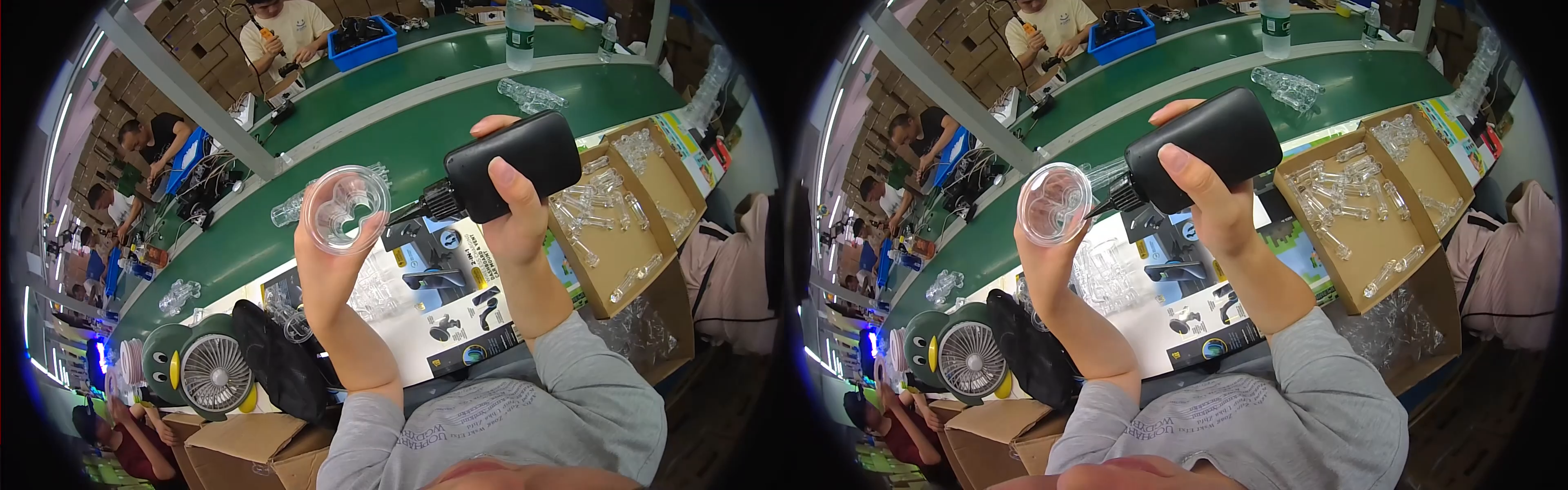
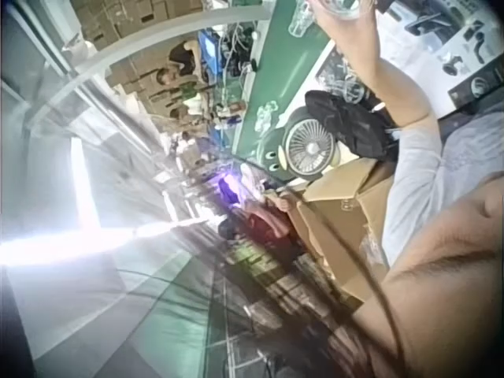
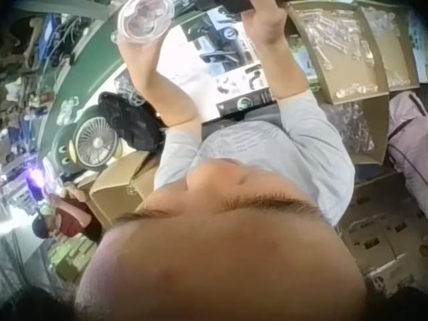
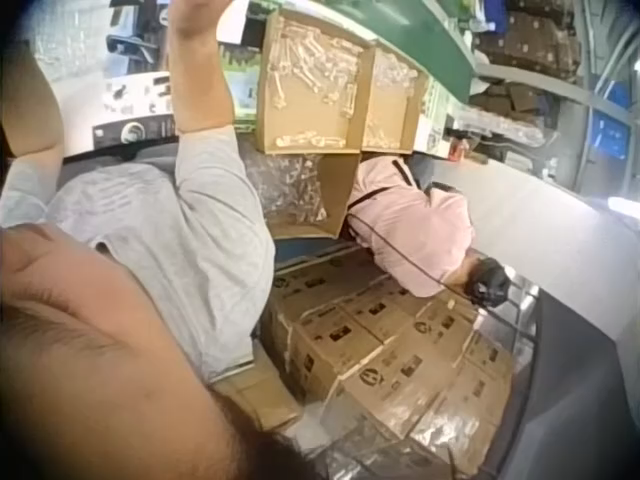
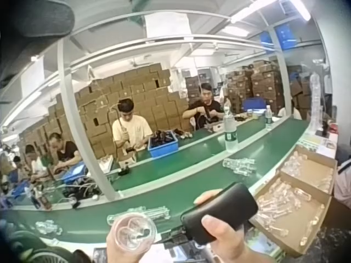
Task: Assembling and inspecting clear plastic components for a product, using a squeeze bottle to apply liquid and fitting parts together.
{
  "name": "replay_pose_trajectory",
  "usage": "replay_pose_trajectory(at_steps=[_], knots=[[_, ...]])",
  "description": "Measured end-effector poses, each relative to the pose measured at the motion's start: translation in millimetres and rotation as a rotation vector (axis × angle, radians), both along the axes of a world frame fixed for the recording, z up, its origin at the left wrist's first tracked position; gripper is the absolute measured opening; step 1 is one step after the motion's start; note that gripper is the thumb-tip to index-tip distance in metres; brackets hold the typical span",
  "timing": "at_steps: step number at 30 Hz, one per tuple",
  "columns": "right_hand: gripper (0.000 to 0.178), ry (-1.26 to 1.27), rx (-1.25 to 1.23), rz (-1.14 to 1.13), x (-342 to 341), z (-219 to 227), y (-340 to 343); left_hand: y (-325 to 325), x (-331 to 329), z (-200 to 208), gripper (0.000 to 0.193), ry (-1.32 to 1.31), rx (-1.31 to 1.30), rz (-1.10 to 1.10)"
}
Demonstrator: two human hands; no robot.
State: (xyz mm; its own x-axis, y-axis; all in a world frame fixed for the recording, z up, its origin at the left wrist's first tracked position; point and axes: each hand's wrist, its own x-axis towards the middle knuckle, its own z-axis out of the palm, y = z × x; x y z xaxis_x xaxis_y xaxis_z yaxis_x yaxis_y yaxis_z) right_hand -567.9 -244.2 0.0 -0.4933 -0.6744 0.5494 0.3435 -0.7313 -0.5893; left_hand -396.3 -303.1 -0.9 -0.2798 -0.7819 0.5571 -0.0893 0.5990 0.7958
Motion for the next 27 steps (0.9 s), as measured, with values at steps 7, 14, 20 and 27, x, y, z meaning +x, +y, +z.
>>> replay_pose_trajectory(at_steps=[7,14,20,27], knots=[[0.035,-0.024,-0.041,0.053,1.9,-1.8,-0.5,-2.7,2.5,-5.6,0.041,0.022,0.020,-0.015],[0.037,0.016,-0.054,0.038,0.8,-4.4,-2.3,-0.7,2.6,-4.7,0.044,0.030,0.053,-0.035],[0.037,0.013,-0.064,0.047,0.3,-4.4,-2.2,1.7,2.2,-2.7,0.043,0.011,0.016,-0.006],[0.034,-0.057,-0.080,0.077,1.2,-1.9,-1.2,3.8,3.3,0.4,0.041,-0.016,-0.024,0.015]])
